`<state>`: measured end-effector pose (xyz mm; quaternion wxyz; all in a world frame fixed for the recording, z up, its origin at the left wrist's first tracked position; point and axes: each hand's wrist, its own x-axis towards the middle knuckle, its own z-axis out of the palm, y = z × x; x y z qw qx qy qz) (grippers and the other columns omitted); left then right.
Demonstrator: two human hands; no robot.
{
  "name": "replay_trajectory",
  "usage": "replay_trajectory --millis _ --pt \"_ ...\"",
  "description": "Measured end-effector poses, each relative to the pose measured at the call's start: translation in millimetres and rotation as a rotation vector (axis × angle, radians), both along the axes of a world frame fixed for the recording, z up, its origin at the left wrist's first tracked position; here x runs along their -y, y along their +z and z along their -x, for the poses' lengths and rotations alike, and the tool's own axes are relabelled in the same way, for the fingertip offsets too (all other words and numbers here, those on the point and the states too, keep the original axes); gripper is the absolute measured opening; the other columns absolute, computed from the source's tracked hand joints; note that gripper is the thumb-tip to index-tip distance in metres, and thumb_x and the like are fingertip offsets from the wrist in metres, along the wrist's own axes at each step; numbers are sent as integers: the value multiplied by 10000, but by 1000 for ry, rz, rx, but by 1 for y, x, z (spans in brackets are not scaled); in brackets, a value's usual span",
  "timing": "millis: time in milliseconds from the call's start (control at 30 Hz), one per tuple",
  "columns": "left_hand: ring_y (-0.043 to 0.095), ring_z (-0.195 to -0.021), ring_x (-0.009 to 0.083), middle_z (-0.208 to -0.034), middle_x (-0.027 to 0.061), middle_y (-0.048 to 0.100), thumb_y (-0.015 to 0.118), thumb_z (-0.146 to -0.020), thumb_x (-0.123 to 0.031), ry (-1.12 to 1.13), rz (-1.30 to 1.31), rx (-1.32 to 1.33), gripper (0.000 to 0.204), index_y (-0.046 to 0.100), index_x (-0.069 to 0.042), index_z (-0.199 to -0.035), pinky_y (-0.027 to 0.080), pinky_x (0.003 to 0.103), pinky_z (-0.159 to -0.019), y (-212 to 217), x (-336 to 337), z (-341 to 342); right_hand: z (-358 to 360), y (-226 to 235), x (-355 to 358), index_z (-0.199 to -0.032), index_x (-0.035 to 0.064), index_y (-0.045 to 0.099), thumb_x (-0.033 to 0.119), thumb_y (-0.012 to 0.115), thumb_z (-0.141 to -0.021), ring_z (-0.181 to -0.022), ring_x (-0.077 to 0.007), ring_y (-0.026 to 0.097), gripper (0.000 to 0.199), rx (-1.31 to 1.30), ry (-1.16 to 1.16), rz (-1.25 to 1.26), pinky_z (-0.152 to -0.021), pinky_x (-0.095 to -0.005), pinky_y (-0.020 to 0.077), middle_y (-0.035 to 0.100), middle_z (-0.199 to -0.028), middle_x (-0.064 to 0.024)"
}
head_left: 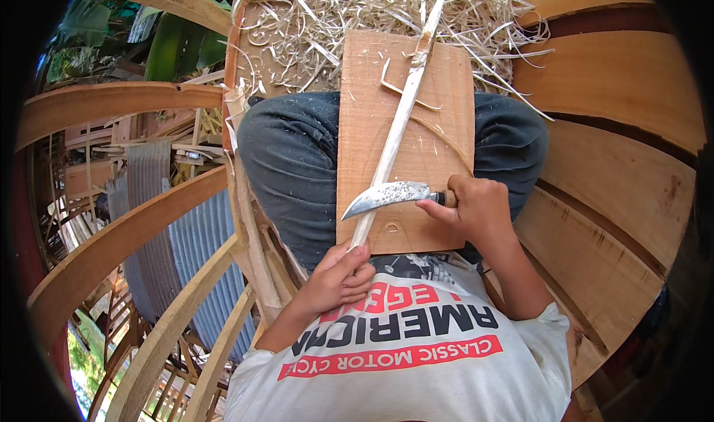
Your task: The person sits cross-legged on a wooden platform and uses a curved knife to shave thin strips from a long wooden stick. The person holds the stick with the left hand and repeatedly scrapes the surface with the knife in the right hand, producing wood shavings that accumulate on the platform.
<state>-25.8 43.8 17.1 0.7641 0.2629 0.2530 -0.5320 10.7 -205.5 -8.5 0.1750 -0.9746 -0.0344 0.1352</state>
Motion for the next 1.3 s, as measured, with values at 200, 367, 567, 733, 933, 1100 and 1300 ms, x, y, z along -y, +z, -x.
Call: replay_trajectory --millis 200,367,567,733,933,1100,1300 --pt "218 -411 27 -530 -61 271 355 -994 -354 27 2 2 301 337 -131 -792 193 178 -363 -5 3 5 -18 -9 12 -514 46 539 675 642 -661 -397 -248 543 654 60 -2 88 -398 -332 402 510 -442 -104" --pt "214 -411 23 -530 -63 265 358 -993 -354 43 22 -14 306 331 -132 -783 188 176 -358 -4 3 4 -33 -14 21 -544 37 561 704 608 -669 -420 -247 558 680 64 -19 149 -409 -328 414 525 -457 -107" --pt "213 -408 16 -518 -68 266 370 -990 -345 48 33 -16 299 323 -142 -775 176 168 -340 -8 4 5 -47 -23 29 -544 22 577 689 614 -680 -432 -272 569 682 97 -81 200 -427 -349 442 535 -466 -131" --pt "210 -402 11 -510 -76 261 373 -986 -355 81 74 -92 304 321 -146 -773 169 163 -322 -13 2 8 -69 -23 32 -577 15 585 645 605 -722 -478 -300 574 646 44 -162 191 -465 -381 447 555 -511 -153" --pt "205 -401 10 -510 -78 262 361 -987 -371 88 100 -99 317 322 -151 -762 159 163 -319 -15 0 9 -84 -32 39 -574 12 613 709 563 -711 -512 -300 609 712 102 -157 249 -478 -383 480 583 -535 -164" --pt "207 -404 17 -519 -74 267 357 -992 -358 112 159 -122 302 328 -161 -765 164 167 -329 -19 0 10 -96 -33 45 -576 14 618 726 546 -710 -537 -294 616 728 127 -123 264 -499 -391 487 590 -549 -164" --pt "202 -395 14 -509 -79 268 343 -994 -360 144 181 -138 306 334 -157 -765 163 165 -318 -21 0 12 -113 -28 49 -615 -7 637 737 525 -719 -575 -310 629 760 155 -183 319 -549 -399 510 612 -596 -181"
